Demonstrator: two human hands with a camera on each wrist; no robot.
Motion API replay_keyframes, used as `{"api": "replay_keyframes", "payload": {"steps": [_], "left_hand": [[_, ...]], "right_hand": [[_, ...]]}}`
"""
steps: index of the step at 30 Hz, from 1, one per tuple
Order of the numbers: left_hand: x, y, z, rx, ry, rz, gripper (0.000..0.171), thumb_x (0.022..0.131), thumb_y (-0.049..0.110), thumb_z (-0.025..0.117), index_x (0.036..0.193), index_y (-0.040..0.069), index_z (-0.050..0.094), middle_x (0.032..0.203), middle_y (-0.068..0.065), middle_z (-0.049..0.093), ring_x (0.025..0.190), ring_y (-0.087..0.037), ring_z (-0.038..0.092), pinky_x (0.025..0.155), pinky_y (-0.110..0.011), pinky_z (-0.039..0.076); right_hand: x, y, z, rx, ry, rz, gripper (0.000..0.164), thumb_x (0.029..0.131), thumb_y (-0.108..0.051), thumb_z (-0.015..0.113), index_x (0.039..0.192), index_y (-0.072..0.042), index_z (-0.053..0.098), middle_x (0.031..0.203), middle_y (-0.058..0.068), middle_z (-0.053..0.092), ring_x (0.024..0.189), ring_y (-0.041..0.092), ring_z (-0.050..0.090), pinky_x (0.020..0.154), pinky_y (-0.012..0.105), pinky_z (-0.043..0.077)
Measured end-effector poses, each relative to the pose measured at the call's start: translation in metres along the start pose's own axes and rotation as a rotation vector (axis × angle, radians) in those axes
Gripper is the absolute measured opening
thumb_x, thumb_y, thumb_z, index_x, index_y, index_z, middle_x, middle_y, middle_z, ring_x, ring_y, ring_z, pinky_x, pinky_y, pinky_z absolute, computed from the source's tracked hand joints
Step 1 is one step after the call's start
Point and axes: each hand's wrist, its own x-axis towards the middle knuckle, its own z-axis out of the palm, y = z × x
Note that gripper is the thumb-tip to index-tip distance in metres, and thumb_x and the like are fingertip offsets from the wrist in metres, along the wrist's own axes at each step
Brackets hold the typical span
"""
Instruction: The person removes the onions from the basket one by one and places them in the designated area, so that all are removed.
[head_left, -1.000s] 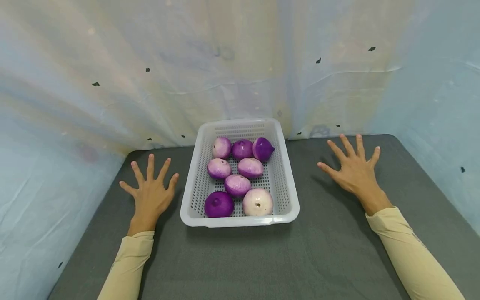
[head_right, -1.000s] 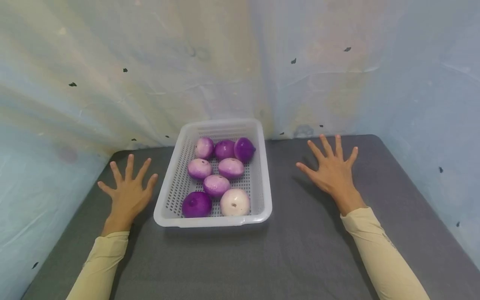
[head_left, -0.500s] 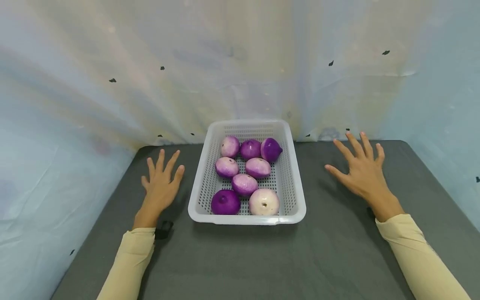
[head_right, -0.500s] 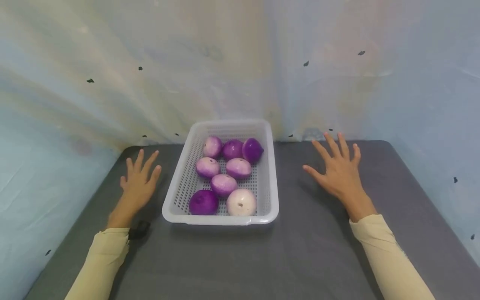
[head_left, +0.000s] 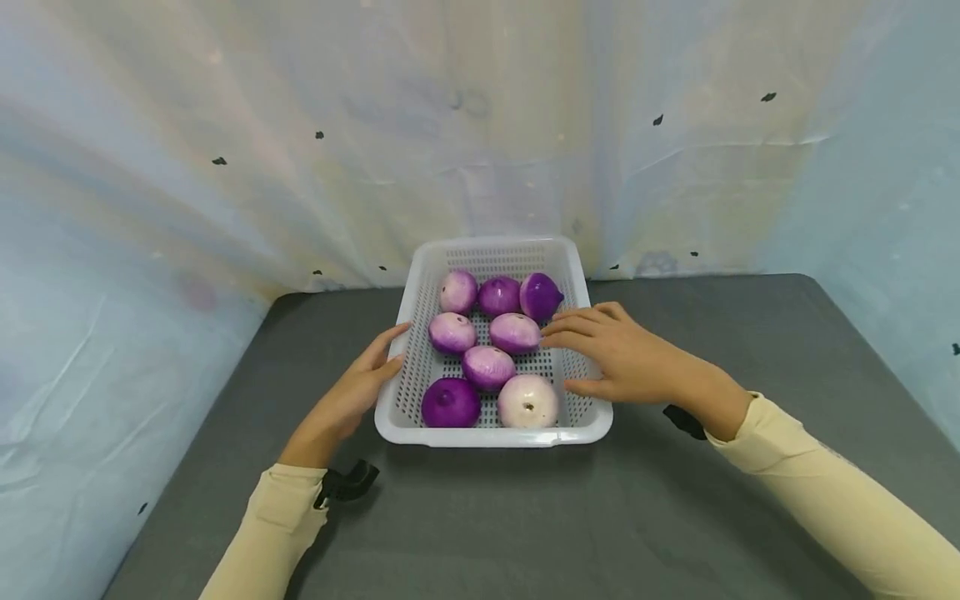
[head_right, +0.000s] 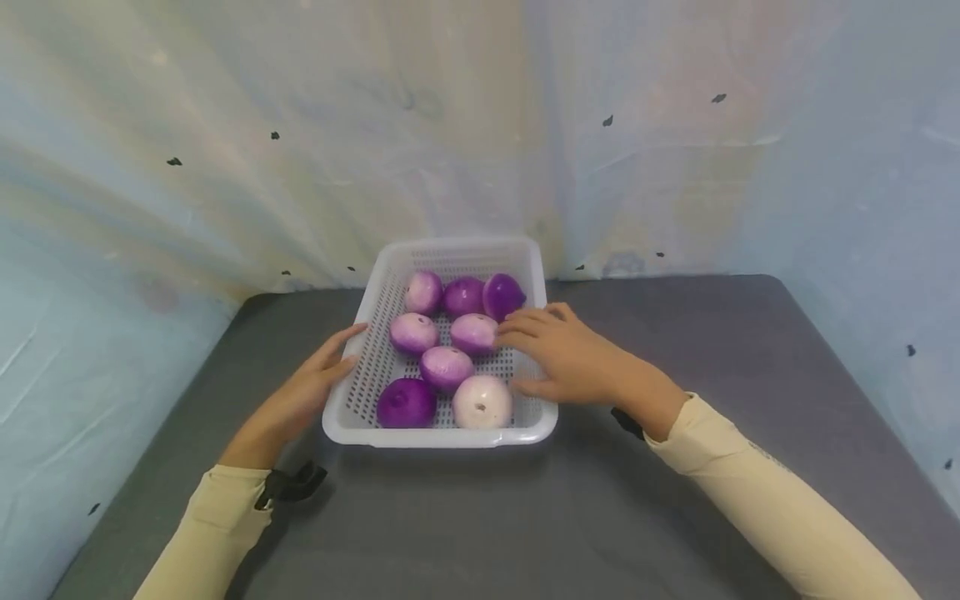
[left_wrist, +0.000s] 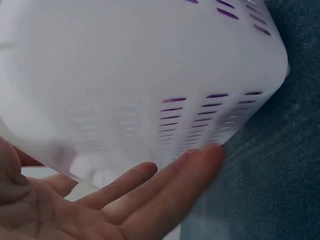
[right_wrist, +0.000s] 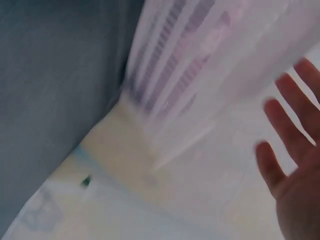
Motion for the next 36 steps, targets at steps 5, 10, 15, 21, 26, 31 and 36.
{"api": "replay_keyframes", "payload": {"steps": [5,10,15,21,26,31,36], "left_hand": [[0.002,-0.005,-0.002,-0.047,-0.023,-0.006,0.053,0.109,0.031,0.038,0.158,0.034,0.02,0.158,-0.017,0.035,0.131,-0.04,0.051,0.087,-0.045,0.055],[0.004,-0.007,-0.002,-0.112,-0.051,-0.01,0.054,0.108,0.034,0.04,0.158,0.038,0.019,0.159,-0.015,0.034,0.13,-0.04,0.052,0.083,-0.047,0.056],[0.003,-0.006,-0.001,-0.121,-0.048,-0.026,0.054,0.108,0.034,0.041,0.157,0.039,0.019,0.157,-0.016,0.035,0.128,-0.039,0.053,0.081,-0.047,0.057],[0.002,-0.006,-0.001,-0.108,-0.035,-0.035,0.054,0.108,0.032,0.04,0.157,0.04,0.019,0.158,-0.015,0.034,0.131,-0.042,0.05,0.082,-0.048,0.056],[0.003,-0.006,0.0,-0.112,-0.033,-0.027,0.054,0.108,0.034,0.041,0.157,0.04,0.02,0.159,-0.015,0.033,0.132,-0.044,0.048,0.082,-0.049,0.056],[0.001,-0.006,-0.001,-0.115,-0.032,-0.035,0.055,0.107,0.034,0.042,0.157,0.039,0.02,0.159,-0.015,0.033,0.132,-0.043,0.048,0.082,-0.049,0.056],[0.0,-0.004,0.0,-0.108,-0.027,-0.044,0.054,0.107,0.035,0.042,0.157,0.04,0.02,0.158,-0.015,0.034,0.131,-0.042,0.049,0.082,-0.049,0.056]], "right_hand": [[0.019,-0.012,0.006,0.045,-0.173,-0.038,0.053,0.087,-0.039,0.076,0.134,-0.021,0.06,0.135,-0.004,0.061,0.127,0.018,0.055,0.105,0.048,0.041],[0.028,-0.015,0.012,0.168,-0.27,-0.038,0.054,0.082,-0.034,0.081,0.131,-0.023,0.064,0.133,-0.009,0.062,0.125,0.016,0.058,0.105,0.041,0.045],[0.032,-0.016,0.021,0.197,-0.324,-0.021,0.057,0.079,-0.037,0.083,0.132,-0.026,0.064,0.136,-0.01,0.061,0.126,0.016,0.057,0.105,0.043,0.046],[0.041,-0.016,0.028,0.145,-0.342,0.015,0.065,0.072,-0.044,0.086,0.13,-0.027,0.063,0.128,-0.012,0.063,0.115,0.013,0.06,0.099,0.043,0.047],[0.043,-0.018,0.027,0.133,-0.36,0.073,0.063,0.07,-0.045,0.088,0.124,-0.026,0.063,0.117,-0.014,0.066,0.103,0.01,0.061,0.092,0.041,0.048],[0.045,-0.018,0.03,0.118,-0.351,0.065,0.062,0.069,-0.047,0.087,0.122,-0.026,0.063,0.113,-0.015,0.067,0.1,0.01,0.062,0.091,0.04,0.049],[0.043,-0.023,0.021,0.128,-0.299,0.107,0.071,0.067,-0.042,0.088,0.13,-0.023,0.059,0.117,-0.008,0.066,0.102,0.015,0.062,0.091,0.04,0.049]]}}
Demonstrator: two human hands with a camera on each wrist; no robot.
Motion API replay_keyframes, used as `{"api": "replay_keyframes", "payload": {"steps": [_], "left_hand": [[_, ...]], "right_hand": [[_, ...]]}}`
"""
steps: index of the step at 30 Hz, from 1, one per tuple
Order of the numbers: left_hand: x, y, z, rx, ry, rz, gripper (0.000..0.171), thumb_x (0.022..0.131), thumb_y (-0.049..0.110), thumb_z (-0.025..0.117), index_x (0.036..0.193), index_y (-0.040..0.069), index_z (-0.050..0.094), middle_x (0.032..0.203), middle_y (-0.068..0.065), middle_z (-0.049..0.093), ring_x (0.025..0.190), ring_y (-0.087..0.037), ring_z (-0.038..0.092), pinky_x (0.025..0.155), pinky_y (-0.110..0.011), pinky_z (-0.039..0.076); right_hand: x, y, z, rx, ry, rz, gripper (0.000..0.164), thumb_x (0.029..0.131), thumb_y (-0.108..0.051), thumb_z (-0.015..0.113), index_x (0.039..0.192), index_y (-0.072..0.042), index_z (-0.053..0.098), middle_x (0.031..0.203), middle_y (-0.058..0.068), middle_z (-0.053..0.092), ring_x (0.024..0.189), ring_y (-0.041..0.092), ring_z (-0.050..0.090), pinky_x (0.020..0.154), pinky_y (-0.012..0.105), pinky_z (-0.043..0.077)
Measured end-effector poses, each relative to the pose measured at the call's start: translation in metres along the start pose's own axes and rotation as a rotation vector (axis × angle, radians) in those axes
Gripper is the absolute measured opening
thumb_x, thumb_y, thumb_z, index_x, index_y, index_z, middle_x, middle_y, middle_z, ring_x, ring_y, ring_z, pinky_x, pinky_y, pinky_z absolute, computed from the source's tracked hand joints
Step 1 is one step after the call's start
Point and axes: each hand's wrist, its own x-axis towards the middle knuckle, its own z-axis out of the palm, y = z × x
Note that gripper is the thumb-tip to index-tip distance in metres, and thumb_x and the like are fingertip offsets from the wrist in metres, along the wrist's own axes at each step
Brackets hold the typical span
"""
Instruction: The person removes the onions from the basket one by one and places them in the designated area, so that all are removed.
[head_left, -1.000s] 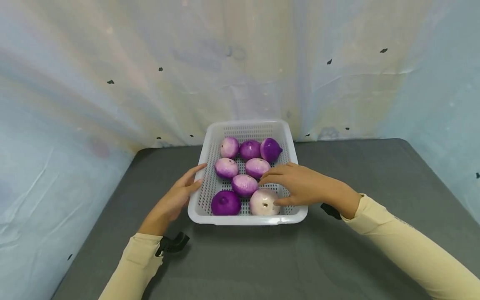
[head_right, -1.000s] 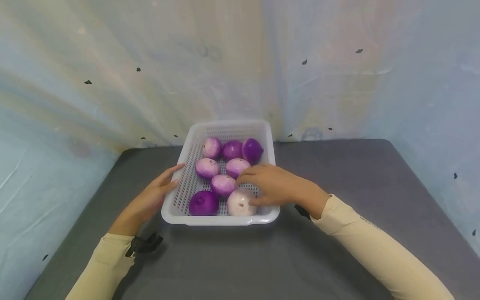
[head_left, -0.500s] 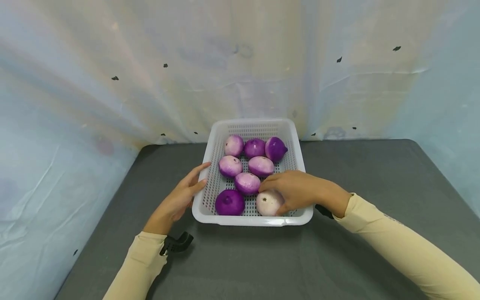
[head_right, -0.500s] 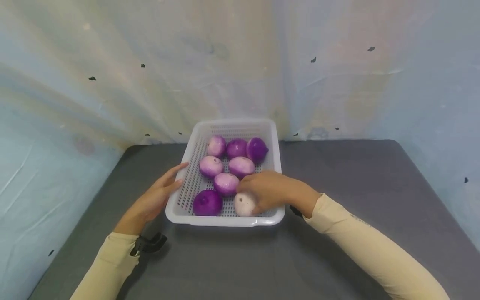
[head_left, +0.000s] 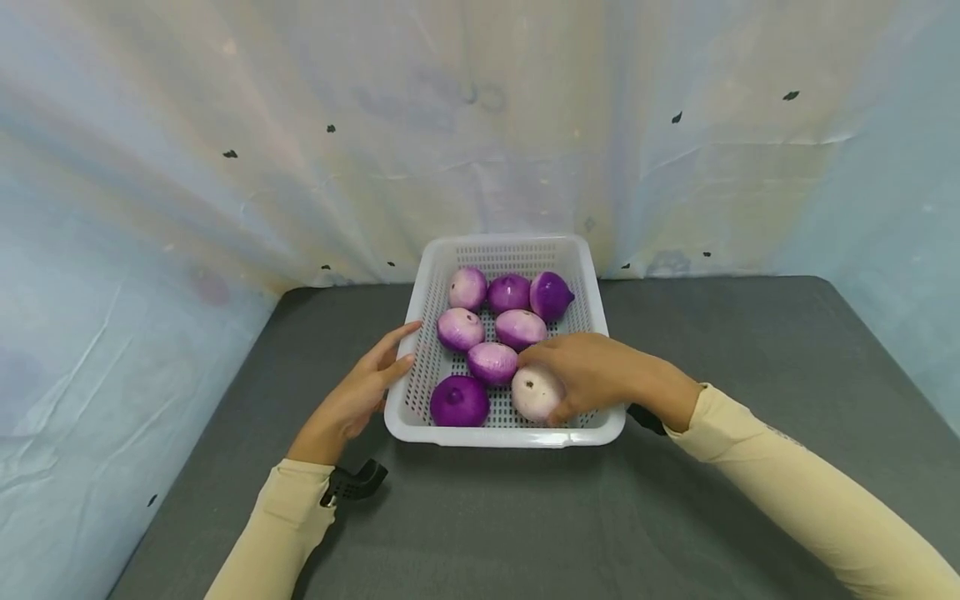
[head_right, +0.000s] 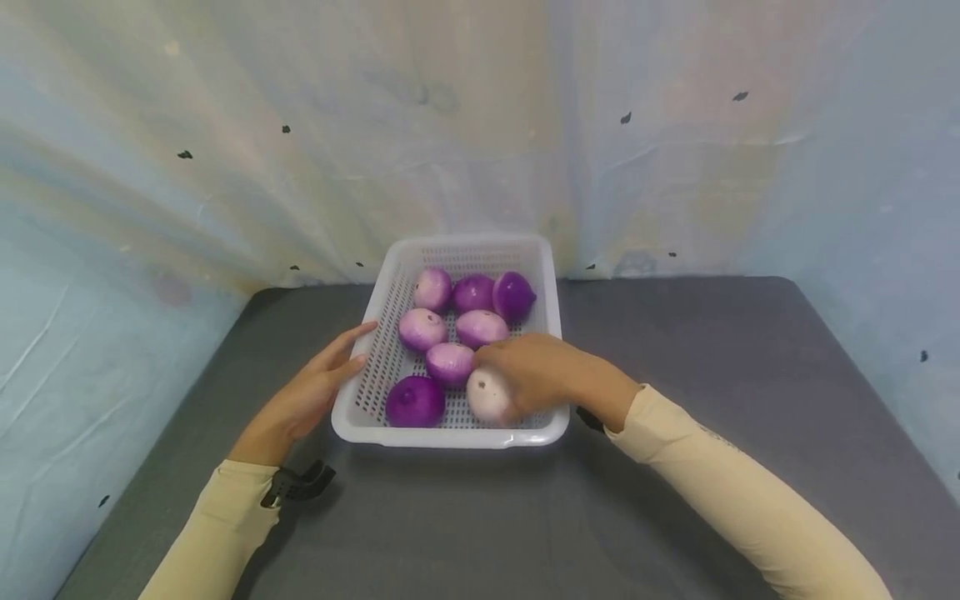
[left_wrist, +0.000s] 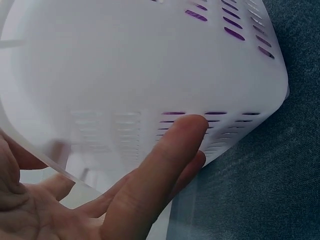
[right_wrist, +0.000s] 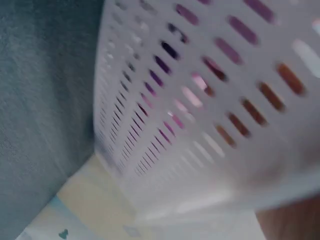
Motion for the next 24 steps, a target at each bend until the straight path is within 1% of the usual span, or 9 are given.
{"api": "replay_keyframes", "payload": {"steps": [3,6,7,11,15,17,24], "left_hand": [[-0.001,0.0,0.001,0.003,0.003,-0.006,0.054,0.108,0.035,0.041,0.157,0.041,0.02,0.159,-0.014,0.032,0.132,-0.043,0.048,0.082,-0.049,0.056],[0.0,-0.001,0.001,0.003,0.006,-0.009,0.053,0.108,0.034,0.041,0.157,0.042,0.02,0.16,-0.013,0.031,0.133,-0.043,0.046,0.082,-0.049,0.056],[0.0,-0.001,0.001,0.004,0.008,-0.01,0.053,0.108,0.034,0.04,0.156,0.042,0.02,0.16,-0.012,0.031,0.133,-0.043,0.046,0.082,-0.049,0.056],[0.0,0.0,0.002,0.005,0.012,-0.007,0.053,0.108,0.034,0.041,0.156,0.043,0.021,0.16,-0.012,0.031,0.132,-0.044,0.047,0.081,-0.048,0.056],[0.001,0.001,0.002,0.008,0.012,-0.002,0.053,0.108,0.034,0.041,0.157,0.042,0.02,0.16,-0.013,0.031,0.132,-0.044,0.047,0.08,-0.049,0.056],[0.001,0.001,0.002,0.005,0.015,-0.004,0.053,0.108,0.033,0.041,0.156,0.043,0.021,0.16,-0.012,0.031,0.132,-0.044,0.047,0.08,-0.049,0.056],[0.0,0.001,0.002,-0.006,0.017,-0.014,0.053,0.108,0.031,0.04,0.156,0.043,0.022,0.16,-0.012,0.031,0.134,-0.043,0.046,0.082,-0.051,0.056]], "right_hand": [[-0.007,-0.004,-0.007,0.043,0.057,0.026,0.076,0.069,-0.04,0.088,0.135,-0.022,0.056,0.123,-0.006,0.063,0.107,0.015,0.06,0.093,0.039,0.05],[-0.016,-0.006,-0.015,0.08,0.126,0.047,0.082,0.072,-0.042,0.087,0.142,-0.021,0.051,0.133,-0.004,0.059,0.114,0.015,0.059,0.095,0.039,0.051],[-0.019,-0.006,-0.018,0.093,0.143,0.057,0.085,0.072,-0.043,0.087,0.145,-0.021,0.049,0.137,-0.004,0.057,0.118,0.016,0.058,0.095,0.04,0.051],[-0.031,-0.004,-0.027,0.148,0.192,0.108,0.093,0.073,-0.046,0.087,0.151,-0.025,0.042,0.145,-0.002,0.05,0.123,0.02,0.057,0.095,0.043,0.053],[-0.039,0.0,-0.029,0.177,0.231,0.133,0.096,0.072,-0.048,0.087,0.153,-0.029,0.038,0.144,0.0,0.048,0.12,0.022,0.058,0.093,0.044,0.054],[-0.041,0.002,-0.027,0.183,0.248,0.129,0.096,0.072,-0.047,0.088,0.153,-0.029,0.038,0.143,0.0,0.048,0.119,0.022,0.058,0.092,0.044,0.054],[-0.043,0.007,-0.015,0.217,0.312,0.083,0.089,0.07,-0.039,0.09,0.146,-0.021,0.048,0.136,0.002,0.046,0.112,0.02,0.057,0.091,0.042,0.053]]}}
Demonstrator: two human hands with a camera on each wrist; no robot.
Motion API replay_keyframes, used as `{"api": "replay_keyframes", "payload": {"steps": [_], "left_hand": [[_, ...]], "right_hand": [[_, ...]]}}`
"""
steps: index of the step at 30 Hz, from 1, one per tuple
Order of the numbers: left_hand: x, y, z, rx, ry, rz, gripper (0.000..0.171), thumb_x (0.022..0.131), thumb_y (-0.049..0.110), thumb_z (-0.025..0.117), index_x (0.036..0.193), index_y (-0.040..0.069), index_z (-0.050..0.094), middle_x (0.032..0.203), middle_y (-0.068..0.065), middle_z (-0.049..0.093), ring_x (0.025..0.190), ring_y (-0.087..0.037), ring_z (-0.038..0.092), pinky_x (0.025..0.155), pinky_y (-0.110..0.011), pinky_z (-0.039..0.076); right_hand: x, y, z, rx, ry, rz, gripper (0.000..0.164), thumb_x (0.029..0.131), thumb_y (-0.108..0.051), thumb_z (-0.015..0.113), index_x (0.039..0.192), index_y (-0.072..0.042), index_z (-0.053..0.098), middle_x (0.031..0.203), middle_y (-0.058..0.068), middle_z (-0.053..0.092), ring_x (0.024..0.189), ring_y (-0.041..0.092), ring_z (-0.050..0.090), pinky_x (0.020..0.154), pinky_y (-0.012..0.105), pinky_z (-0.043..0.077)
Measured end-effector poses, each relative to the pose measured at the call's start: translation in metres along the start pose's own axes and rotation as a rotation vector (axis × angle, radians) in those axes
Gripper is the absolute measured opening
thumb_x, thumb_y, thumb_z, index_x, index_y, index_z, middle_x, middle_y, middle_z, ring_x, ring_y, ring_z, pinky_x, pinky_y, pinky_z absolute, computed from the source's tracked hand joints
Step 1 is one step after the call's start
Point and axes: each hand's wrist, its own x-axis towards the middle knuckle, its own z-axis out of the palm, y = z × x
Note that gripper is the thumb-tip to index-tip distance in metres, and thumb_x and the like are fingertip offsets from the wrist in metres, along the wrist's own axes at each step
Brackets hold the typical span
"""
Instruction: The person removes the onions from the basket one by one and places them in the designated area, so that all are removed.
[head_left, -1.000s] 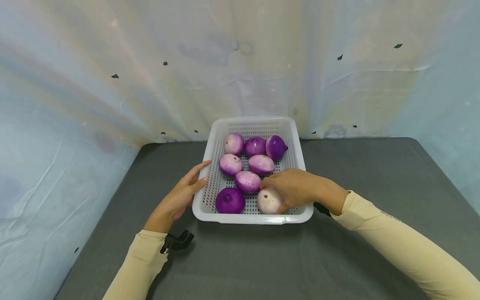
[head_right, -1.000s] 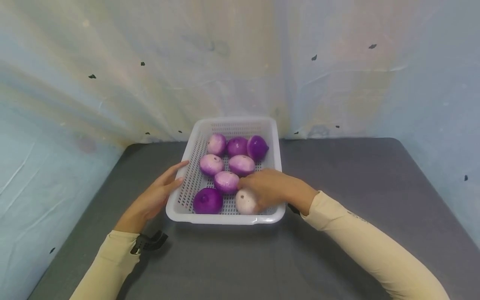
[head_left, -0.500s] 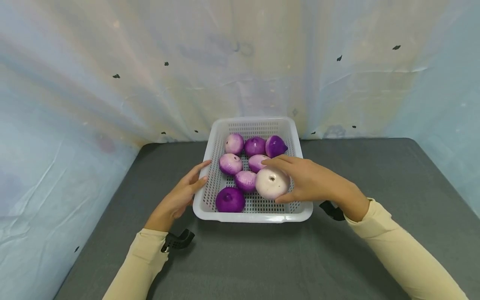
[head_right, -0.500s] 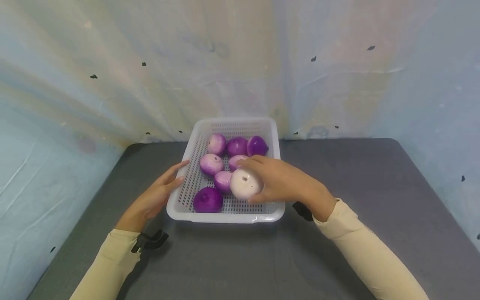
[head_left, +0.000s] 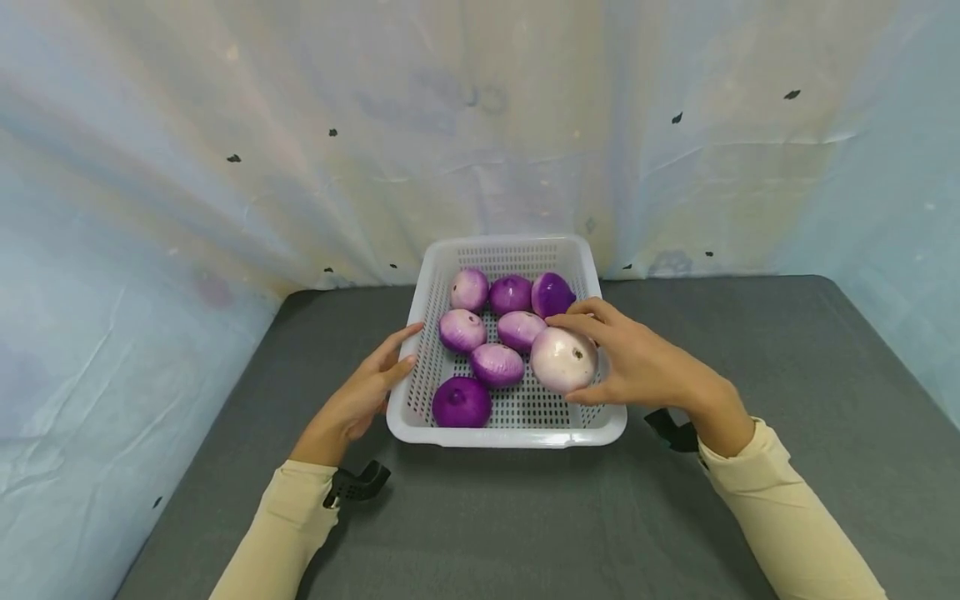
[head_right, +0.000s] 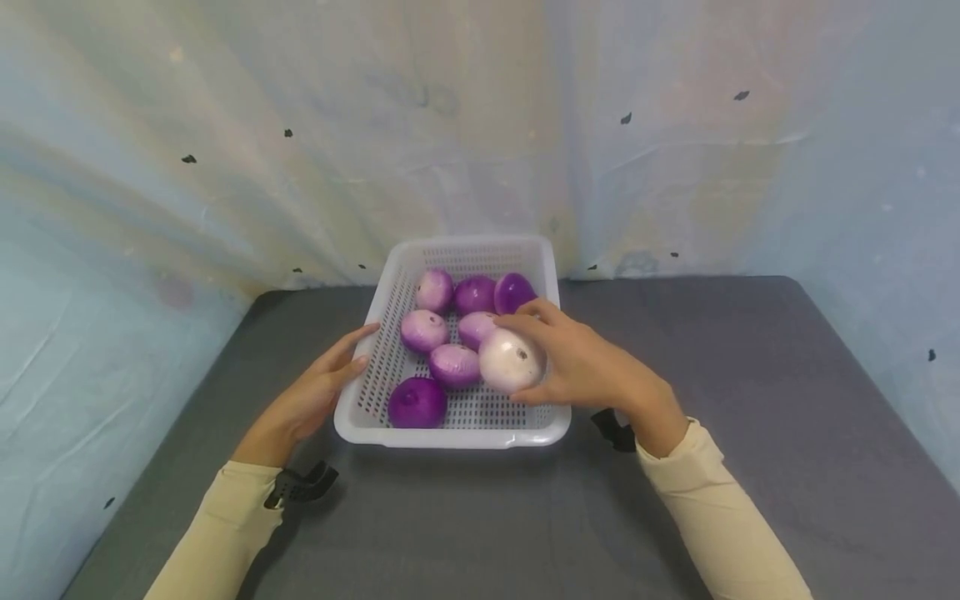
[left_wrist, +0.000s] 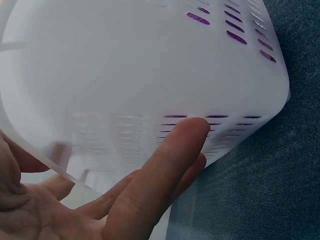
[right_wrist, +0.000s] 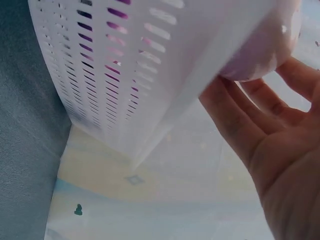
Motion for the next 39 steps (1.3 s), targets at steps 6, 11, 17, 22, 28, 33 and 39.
{"api": "replay_keyframes", "payload": {"steps": [6,11,17,22,28,33,39], "left_hand": [[0.001,0.0,0.001,0.002,-0.007,0.001,0.053,0.108,0.031,0.04,0.156,0.043,0.021,0.16,-0.012,0.031,0.134,-0.044,0.046,0.082,-0.05,0.056],[0.002,-0.001,0.001,0.007,-0.015,0.0,0.053,0.108,0.033,0.041,0.156,0.042,0.021,0.161,-0.012,0.03,0.133,-0.043,0.046,0.081,-0.05,0.056],[0.003,-0.001,0.002,0.01,-0.014,0.001,0.053,0.108,0.033,0.042,0.156,0.042,0.022,0.161,-0.011,0.031,0.132,-0.043,0.047,0.08,-0.049,0.056],[0.004,-0.002,0.001,0.003,-0.016,0.006,0.054,0.107,0.033,0.043,0.156,0.042,0.021,0.161,-0.012,0.029,0.133,-0.044,0.047,0.08,-0.05,0.056],[-0.001,-0.005,-0.003,0.012,-0.017,-0.002,0.056,0.107,0.034,0.043,0.157,0.041,0.019,0.162,-0.012,0.027,0.134,-0.044,0.044,0.081,-0.049,0.056],[-0.002,-0.005,-0.004,0.01,-0.022,-0.005,0.056,0.107,0.036,0.043,0.157,0.041,0.019,0.162,-0.011,0.028,0.134,-0.043,0.045,0.081,-0.048,0.056],[0.0,-0.003,-0.003,0.011,-0.011,-0.004,0.055,0.107,0.035,0.043,0.157,0.041,0.02,0.162,-0.011,0.027,0.133,-0.043,0.045,0.079,-0.048,0.056]], "right_hand": [[0.001,0.002,0.002,0.0,0.034,-0.015,0.085,0.069,-0.041,0.091,0.141,-0.021,0.05,0.14,-0.002,0.046,0.116,0.018,0.056,0.092,0.042,0.052],[0.001,0.003,0.001,-0.044,0.056,-0.019,0.085,0.068,-0.049,0.089,0.14,-0.024,0.051,0.139,-0.004,0.05,0.12,0.016,0.053,0.093,0.043,0.051],[0.0,0.006,0.0,-0.015,0.097,-0.049,0.088,0.071,-0.042,0.089,0.146,-0.033,0.045,0.134,0.0,0.047,0.117,0.016,0.048,0.089,0.041,0.051],[-0.002,0.009,-0.003,0.008,0.123,-0.062,0.08,0.075,-0.039,0.086,0.145,-0.035,0.048,0.132,-0.001,0.045,0.109,0.013,0.05,0.082,0.038,0.051],[-0.002,0.011,-0.002,0.049,0.154,-0.026,0.077,0.074,-0.04,0.087,0.141,-0.031,0.05,0.135,-0.003,0.05,0.116,0.014,0.052,0.093,0.045,0.052],[-0.002,0.014,-0.004,0.067,0.222,0.014,0.084,0.069,-0.034,0.091,0.137,-0.016,0.045,0.133,0.0,0.055,0.117,0.017,0.056,0.1,0.046,0.049],[-0.002,0.022,-0.008,0.115,0.242,0.041,0.079,0.069,-0.026,0.091,0.125,-0.009,0.037,0.138,0.006,0.054,0.116,0.025,0.056,0.1,0.051,0.047]]}}
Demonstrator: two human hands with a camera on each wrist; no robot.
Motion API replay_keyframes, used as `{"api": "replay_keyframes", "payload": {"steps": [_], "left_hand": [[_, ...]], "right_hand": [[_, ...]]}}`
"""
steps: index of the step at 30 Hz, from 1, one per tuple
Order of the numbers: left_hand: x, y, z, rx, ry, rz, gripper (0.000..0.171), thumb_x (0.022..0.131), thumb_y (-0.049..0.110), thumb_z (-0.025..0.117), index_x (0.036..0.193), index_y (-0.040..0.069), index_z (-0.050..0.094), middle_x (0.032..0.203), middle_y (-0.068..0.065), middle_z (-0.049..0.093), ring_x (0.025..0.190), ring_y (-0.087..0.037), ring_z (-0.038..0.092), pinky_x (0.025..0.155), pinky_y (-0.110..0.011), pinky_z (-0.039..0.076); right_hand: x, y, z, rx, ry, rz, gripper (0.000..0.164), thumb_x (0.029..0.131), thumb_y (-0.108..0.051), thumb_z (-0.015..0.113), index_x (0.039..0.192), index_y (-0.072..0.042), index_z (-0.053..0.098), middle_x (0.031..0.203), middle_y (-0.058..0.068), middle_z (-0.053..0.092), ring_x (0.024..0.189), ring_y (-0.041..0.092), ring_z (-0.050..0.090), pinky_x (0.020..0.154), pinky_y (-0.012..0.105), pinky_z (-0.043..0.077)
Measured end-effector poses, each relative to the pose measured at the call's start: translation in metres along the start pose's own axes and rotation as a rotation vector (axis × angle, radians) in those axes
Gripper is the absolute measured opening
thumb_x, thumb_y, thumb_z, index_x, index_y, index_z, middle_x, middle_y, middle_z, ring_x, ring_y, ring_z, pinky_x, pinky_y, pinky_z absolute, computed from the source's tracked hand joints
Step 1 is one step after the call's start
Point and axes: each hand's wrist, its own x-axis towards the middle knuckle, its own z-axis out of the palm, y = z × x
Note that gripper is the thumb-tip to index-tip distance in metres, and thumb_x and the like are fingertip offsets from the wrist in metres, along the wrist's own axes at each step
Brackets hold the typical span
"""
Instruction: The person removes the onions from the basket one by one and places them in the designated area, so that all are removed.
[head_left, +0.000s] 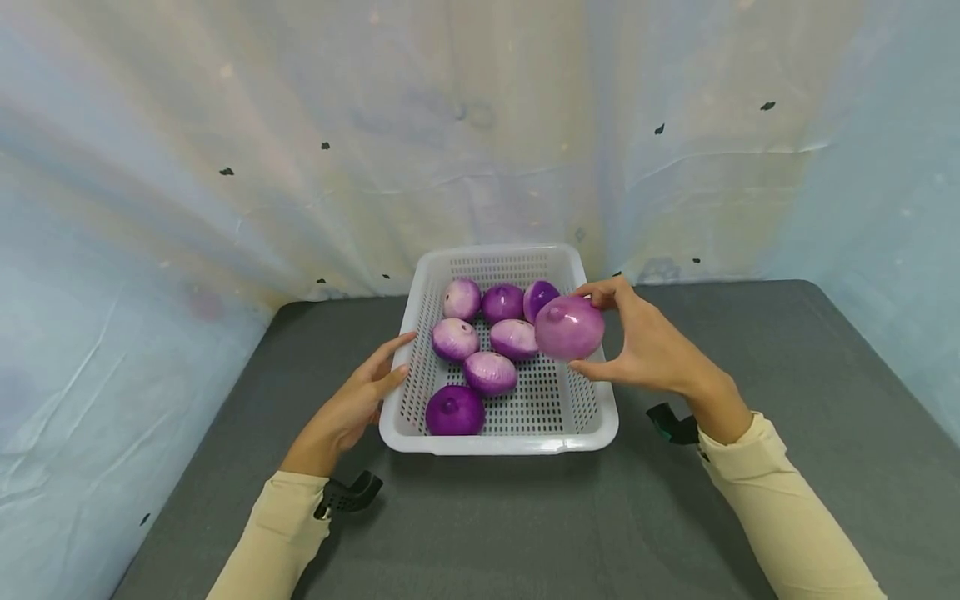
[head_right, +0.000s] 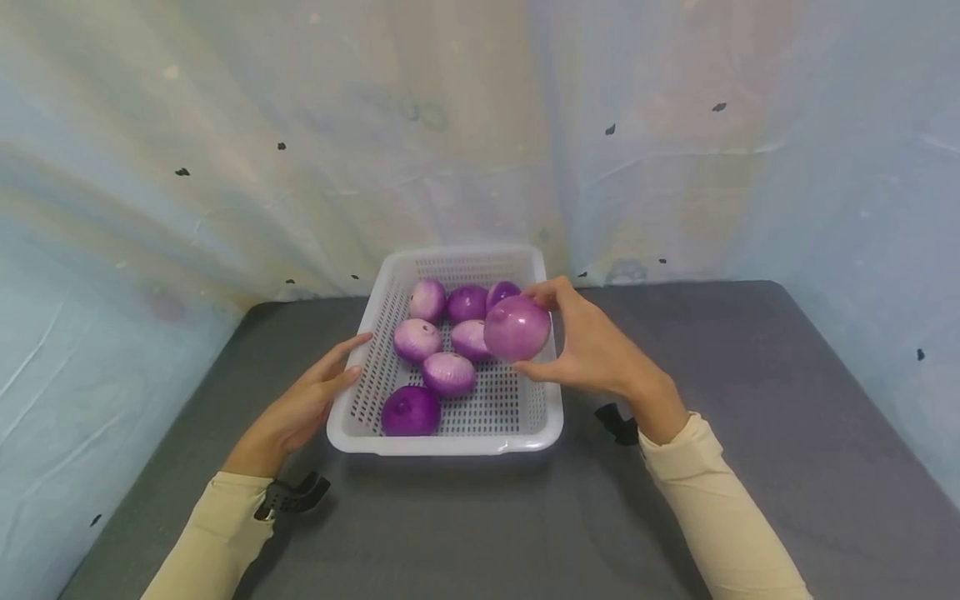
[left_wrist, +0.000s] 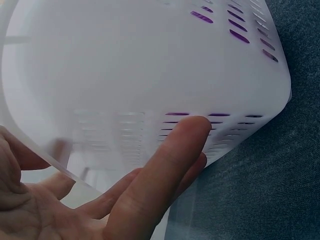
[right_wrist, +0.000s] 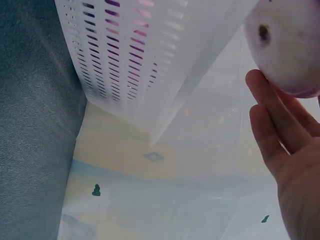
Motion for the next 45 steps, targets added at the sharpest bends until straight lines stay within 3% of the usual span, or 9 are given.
{"api": "replay_keyframes", "payload": {"steps": [5,9,12,17,22,26,36,45], "left_hand": [[0.003,0.001,0.001,0.006,-0.003,0.006,0.055,0.107,0.035,0.043,0.157,0.041,0.02,0.162,-0.012,0.028,0.132,-0.042,0.047,0.079,-0.048,0.056],[0.004,0.001,0.001,0.011,-0.006,0.005,0.055,0.107,0.036,0.043,0.157,0.042,0.02,0.161,-0.012,0.029,0.131,-0.042,0.048,0.079,-0.048,0.056],[0.003,0.0,0.0,0.012,-0.006,-0.001,0.056,0.107,0.036,0.043,0.157,0.042,0.019,0.162,-0.012,0.028,0.131,-0.042,0.049,0.079,-0.048,0.056],[0.001,-0.001,-0.002,0.006,-0.017,-0.003,0.057,0.106,0.037,0.044,0.157,0.041,0.018,0.162,-0.013,0.027,0.132,-0.043,0.048,0.08,-0.047,0.056],[0.0,-0.003,-0.003,0.001,-0.025,0.006,0.058,0.106,0.039,0.045,0.157,0.041,0.018,0.162,-0.013,0.026,0.133,-0.043,0.046,0.082,-0.047,0.056],[0.0,-0.003,-0.003,-0.01,-0.027,0.006,0.059,0.106,0.039,0.045,0.158,0.04,0.017,0.164,-0.011,0.023,0.136,-0.043,0.043,0.083,-0.047,0.055],[0.001,-0.003,-0.002,-0.017,-0.031,0.011,0.058,0.106,0.039,0.043,0.158,0.041,0.016,0.167,-0.004,0.014,0.141,-0.044,0.036,0.085,-0.047,0.054],[-0.001,-0.002,0.0,-0.02,-0.011,0.006,0.057,0.106,0.039,0.044,0.157,0.042,0.018,0.167,-0.004,0.016,0.139,-0.044,0.039,0.083,-0.048,0.055]], "right_hand": [[0.0,0.007,-0.002,0.022,0.016,0.003,0.072,0.07,-0.024,0.09,0.113,-0.008,0.034,0.141,0.008,0.053,0.121,0.031,0.057,0.102,0.055,0.046],[0.001,0.009,-0.004,0.001,0.048,0.026,0.073,0.069,-0.026,0.092,0.112,-0.009,0.035,0.144,0.004,0.054,0.12,0.025,0.055,0.1,0.05,0.046],[0.002,0.012,-0.007,-0.013,0.077,0.054,0.077,0.068,-0.028,0.093,0.122,-0.011,0.04,0.144,0.001,0.054,0.12,0.022,0.051,0.1,0.049,0.043],[0.001,0.022,-0.013,-0.057,0.118,0.093,0.091,0.071,-0.033,0.091,0.147,-0.019,0.044,0.145,0.005,0.053,0.13,0.028,0.048,0.107,0.058,0.038],[0.0,0.04,-0.022,-0.097,0.163,0.128,0.086,0.073,-0.03,0.089,0.148,-0.018,0.048,0.143,0.011,0.055,0.13,0.032,0.046,0.105,0.062,0.037],[-0.003,0.056,-0.028,-0.094,0.168,0.207,0.082,0.076,-0.029,0.087,0.147,-0.016,0.048,0.142,0.014,0.053,0.127,0.034,0.045,0.102,0.061,0.038],[-0.013,0.095,-0.027,-0.117,0.059,0.413,0.086,0.081,-0.035,0.082,0.151,-0.009,0.038,0.146,0.025,0.045,0.131,0.045,0.04,0.103,0.069,0.033],[-0.016,0.125,-0.01,-0.139,-0.018,0.479,0.089,0.081,-0.035,0.081,0.15,-0.002,0.035,0.138,0.03,0.05,0.122,0.047,0.049,0.101,0.067,0.038]]}}
